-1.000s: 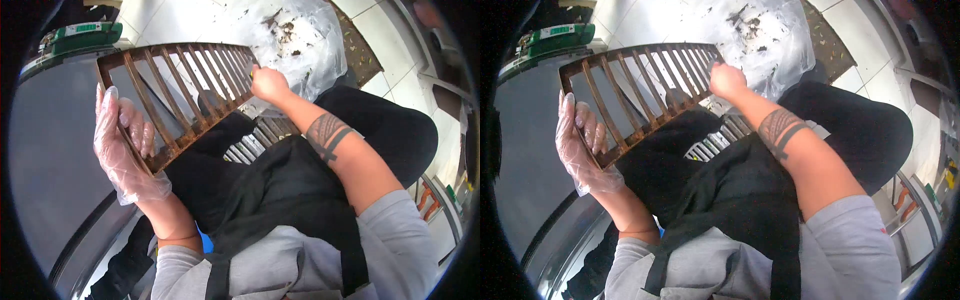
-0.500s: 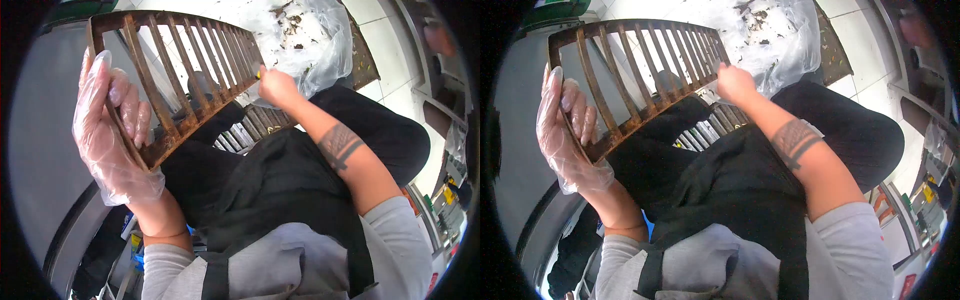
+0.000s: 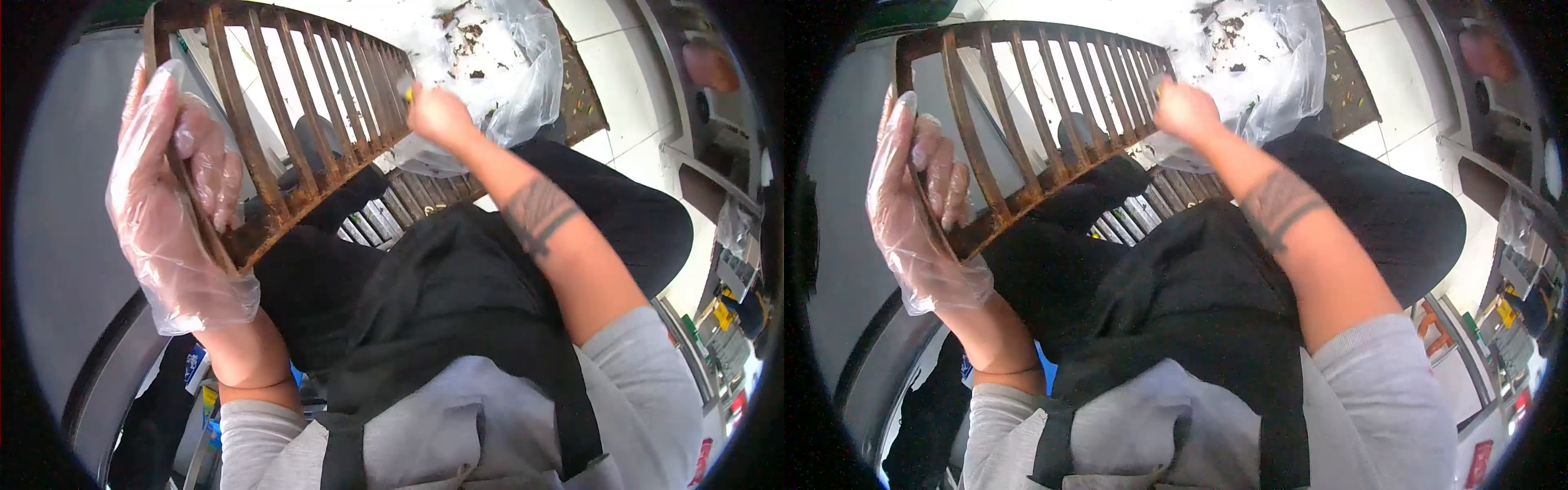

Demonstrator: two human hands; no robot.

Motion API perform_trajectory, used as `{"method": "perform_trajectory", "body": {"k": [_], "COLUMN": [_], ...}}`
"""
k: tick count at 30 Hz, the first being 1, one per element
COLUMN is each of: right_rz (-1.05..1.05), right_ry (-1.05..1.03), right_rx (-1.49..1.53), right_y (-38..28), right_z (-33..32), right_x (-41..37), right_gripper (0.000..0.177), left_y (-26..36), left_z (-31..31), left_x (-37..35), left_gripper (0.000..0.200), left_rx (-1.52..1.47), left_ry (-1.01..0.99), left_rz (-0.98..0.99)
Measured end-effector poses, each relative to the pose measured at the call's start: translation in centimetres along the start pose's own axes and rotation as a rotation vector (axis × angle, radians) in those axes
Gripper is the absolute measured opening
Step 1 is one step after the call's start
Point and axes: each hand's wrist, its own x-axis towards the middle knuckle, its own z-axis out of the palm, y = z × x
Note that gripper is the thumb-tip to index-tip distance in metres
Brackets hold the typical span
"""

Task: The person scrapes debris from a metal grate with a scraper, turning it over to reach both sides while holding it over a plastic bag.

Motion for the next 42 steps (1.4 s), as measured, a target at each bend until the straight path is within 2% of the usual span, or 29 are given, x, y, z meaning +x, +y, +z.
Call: {"method": "perform_trajectory", "body": {"k": [1, 4, 8, 10, 11, 12, 14, 15, 17, 18, 20, 22, 23, 26, 27, 28, 30, 31, 36, 40, 42], "right_rz": [-0.025, -0.097, -0.119, -0.055, -0.052, -0.046, 0.034, 0.039, 0.078, 0.072, 0.104, 0.101, 0.106, 0.149, 0.163, 0.174, 0.169, 0.168, 0.172, 0.121, 0.100], "right_ry": [0.042, -0.057, -0.026, -0.156, -0.078, -0.086, 0.069, 0.067, 0.207, 0.215, 0.029, -0.005, -0.003, -0.053, -0.060, -0.063, -0.124, -0.183, -0.159, -0.117, -0.058], "right_rx": [0.034, -0.067, -0.038, -0.082, -0.016, -0.015, 0.045, 0.048, 0.198, 0.190, 0.215, 0.212, 0.215, 0.256, 0.244, 0.230, 0.158, 0.085, 0.037, -0.008, -0.023], "right_y": [0.3, 0.0, 1.1, 0.8, 1.2, 1.4, 1.5, 1.9, 3.5, 4.3, 5.4, 5.9, 5.8, 5.3, 5.1, 4.8, 4.1, 3.8, 2.4, 2.2, 2.4], "right_z": [-0.1, -2.2, -1.8, -2.2, -1.6, -1.6, -2.2, -2.2, -3.0, -3.0, -1.3, 0.9, 1.5, 2.8, 2.9, 2.8, 2.0, 1.6, 1.2, 1.6, 2.5], "right_x": [2.3, 6.9, 3.1, 0.9, 1.7, 3.0, 5.4, 5.0, 4.2, 3.3, -0.9, -3.9, -4.9, -6.3, -6.3, -6.0, -5.1, -4.8, -5.7, -6.1, -5.7], "right_gripper": [0.034, 0.031, 0.035, 0.035, 0.035, 0.035, 0.033, 0.033, 0.033, 0.033, 0.034, 0.035, 0.035, 0.038, 0.037, 0.037, 0.037, 0.037, 0.037, 0.046, 0.045], "left_y": [-0.1, -0.6, -0.1, 0.0, -0.1, -0.3, -0.8, -0.9, -0.9, -0.9, -1.0, -1.5, -1.7, -2.1, -2.1, -2.0, -1.7, -1.5, -0.7, -0.8, -1.1], "left_z": [-0.4, -0.7, 0.1, 0.0, -0.2, -0.5, -1.1, -1.2, -0.9, 0.0, 0.1, -1.1, -0.9, -0.9, -0.6, -0.7, -0.6, -0.2, 1.0, 0.2, -0.5], "left_x": [0.2, 0.5, 0.5, 0.6, 0.6, 0.7, 1.0, 1.0, 0.7, 0.2, 0.2, 1.5, 1.4, 1.4, 1.0, 1.0, 0.9, 0.6, 0.1, 0.4, 0.6], "left_gripper": [0.036, 0.037, 0.035, 0.034, 0.033, 0.033, 0.032, 0.033, 0.034, 0.035, 0.037, 0.042, 0.042, 0.040, 0.037, 0.037, 0.020, 0.019, 0.018, 0.018, 0.029], "left_rx": [0.013, 0.010, -0.013, -0.014, -0.006, -0.001, -0.069, -0.100, -0.144, -0.178, -0.212, -0.253, -0.264, -0.365, -0.351, -0.350, -0.387, -0.381, -0.288, -0.242, -0.346], "left_ry": [-0.024, -0.034, 0.007, -0.001, -0.035, -0.067, -0.128, -0.144, -0.162, -0.113, -0.068, -0.385, -0.410, -0.424, -0.334, -0.333, -0.421, -0.394, -0.313, -0.332, -0.413], "left_rz": [0.003, 0.048, 0.007, -0.003, 0.008, 0.022, 0.021, 0.034, 0.054, 0.070, 0.079, 0.065, 0.082, 0.057, 0.075, 0.076, 0.045, 0.043, 0.053, 0.012, 0.014]}}
